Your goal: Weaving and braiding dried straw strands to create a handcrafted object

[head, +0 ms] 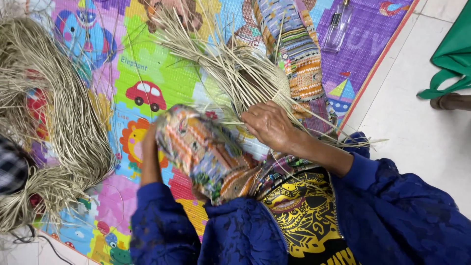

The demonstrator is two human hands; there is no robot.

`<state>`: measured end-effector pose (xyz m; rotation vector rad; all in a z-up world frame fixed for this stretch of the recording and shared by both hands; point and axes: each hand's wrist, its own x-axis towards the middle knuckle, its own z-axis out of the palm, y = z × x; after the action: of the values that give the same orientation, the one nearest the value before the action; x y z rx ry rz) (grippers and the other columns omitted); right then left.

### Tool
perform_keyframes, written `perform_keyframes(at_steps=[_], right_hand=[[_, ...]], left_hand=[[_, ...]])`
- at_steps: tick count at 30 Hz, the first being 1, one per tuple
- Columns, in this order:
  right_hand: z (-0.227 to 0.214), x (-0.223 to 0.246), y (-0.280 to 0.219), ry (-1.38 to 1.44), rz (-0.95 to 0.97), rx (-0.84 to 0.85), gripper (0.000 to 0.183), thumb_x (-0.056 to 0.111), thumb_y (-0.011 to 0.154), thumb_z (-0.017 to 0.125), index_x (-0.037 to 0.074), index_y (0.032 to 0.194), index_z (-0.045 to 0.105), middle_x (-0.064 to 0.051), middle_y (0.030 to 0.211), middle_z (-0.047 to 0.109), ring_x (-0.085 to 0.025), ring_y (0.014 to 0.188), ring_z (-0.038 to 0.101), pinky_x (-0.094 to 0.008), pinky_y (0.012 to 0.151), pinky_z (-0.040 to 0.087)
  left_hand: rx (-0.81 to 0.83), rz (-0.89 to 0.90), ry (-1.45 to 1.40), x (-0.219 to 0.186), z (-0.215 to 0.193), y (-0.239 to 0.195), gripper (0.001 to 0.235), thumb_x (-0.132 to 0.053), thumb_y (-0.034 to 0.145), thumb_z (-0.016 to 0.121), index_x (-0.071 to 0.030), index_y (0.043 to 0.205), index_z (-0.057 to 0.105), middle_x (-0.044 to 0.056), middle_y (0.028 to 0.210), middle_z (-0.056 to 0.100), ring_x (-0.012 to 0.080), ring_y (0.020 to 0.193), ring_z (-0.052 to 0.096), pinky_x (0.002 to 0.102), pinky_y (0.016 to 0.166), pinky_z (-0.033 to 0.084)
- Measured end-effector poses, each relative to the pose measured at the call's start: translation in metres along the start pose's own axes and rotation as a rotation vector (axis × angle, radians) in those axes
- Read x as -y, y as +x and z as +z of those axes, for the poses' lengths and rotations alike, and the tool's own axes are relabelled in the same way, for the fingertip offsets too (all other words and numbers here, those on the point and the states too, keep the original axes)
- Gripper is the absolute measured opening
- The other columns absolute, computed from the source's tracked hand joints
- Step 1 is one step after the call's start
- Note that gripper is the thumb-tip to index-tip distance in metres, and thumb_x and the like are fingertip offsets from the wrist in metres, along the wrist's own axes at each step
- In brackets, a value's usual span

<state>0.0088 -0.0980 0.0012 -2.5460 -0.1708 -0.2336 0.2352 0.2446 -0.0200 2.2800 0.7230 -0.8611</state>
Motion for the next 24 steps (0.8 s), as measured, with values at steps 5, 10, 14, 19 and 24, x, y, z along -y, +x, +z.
perform_keyframes(at_steps=[5,10,14,19,24], right_hand=[[-0.007,0.008,0.003,0.085,0.046,-0.015,0.005,0.015,0.094,0.063,0.015,0.09,0.066,-0.005,0.073,0.062,-0.025,0.071,0.064,-0.037,0.069,0.047],[-0.008,0.004,0.004,0.088,0.027,-0.029,0.005,0.014,0.093,0.064,0.014,0.089,0.067,-0.004,0.073,0.063,-0.024,0.07,0.065,-0.037,0.066,0.047],[-0.011,0.009,0.004,0.064,0.0,-0.076,0.007,0.018,0.093,0.064,0.013,0.088,0.064,-0.006,0.076,0.061,-0.027,0.074,0.064,-0.039,0.067,0.046],[-0.002,0.002,-0.001,0.054,-0.051,-0.096,0.008,0.019,0.094,0.065,0.013,0.089,0.063,-0.005,0.079,0.059,-0.026,0.077,0.063,-0.039,0.068,0.046],[0.027,-0.013,-0.015,0.026,-0.055,-0.117,0.015,0.022,0.1,0.06,0.014,0.088,0.062,-0.004,0.078,0.057,-0.025,0.078,0.062,-0.038,0.07,0.047]], left_hand=[[0.117,0.102,-0.071,0.044,0.064,0.018,0.073,-0.062,0.084,0.055,0.0,0.121,0.063,0.023,0.113,0.068,0.0305,0.098,0.067,0.039,0.083,0.055],[0.283,0.209,-0.168,0.097,0.122,0.043,0.05,-0.048,0.099,0.043,-0.004,0.11,0.063,0.022,0.099,0.068,0.0338,0.086,0.067,0.046,0.074,0.054],[0.32,0.294,-0.107,0.112,0.152,0.108,0.045,-0.048,0.1,0.049,-0.007,0.099,0.07,0.019,0.083,0.07,0.0322,0.071,0.07,0.047,0.058,0.055],[0.298,0.298,-0.094,0.113,0.152,0.103,0.048,-0.058,0.094,0.061,-0.013,0.104,0.076,0.014,0.084,0.074,0.0291,0.07,0.072,0.044,0.054,0.06],[0.194,0.657,0.155,0.062,0.122,-0.009,0.023,-0.019,0.089,0.063,-0.009,0.103,0.078,0.015,0.091,0.076,0.0375,0.093,0.072,0.051,0.082,0.056]])
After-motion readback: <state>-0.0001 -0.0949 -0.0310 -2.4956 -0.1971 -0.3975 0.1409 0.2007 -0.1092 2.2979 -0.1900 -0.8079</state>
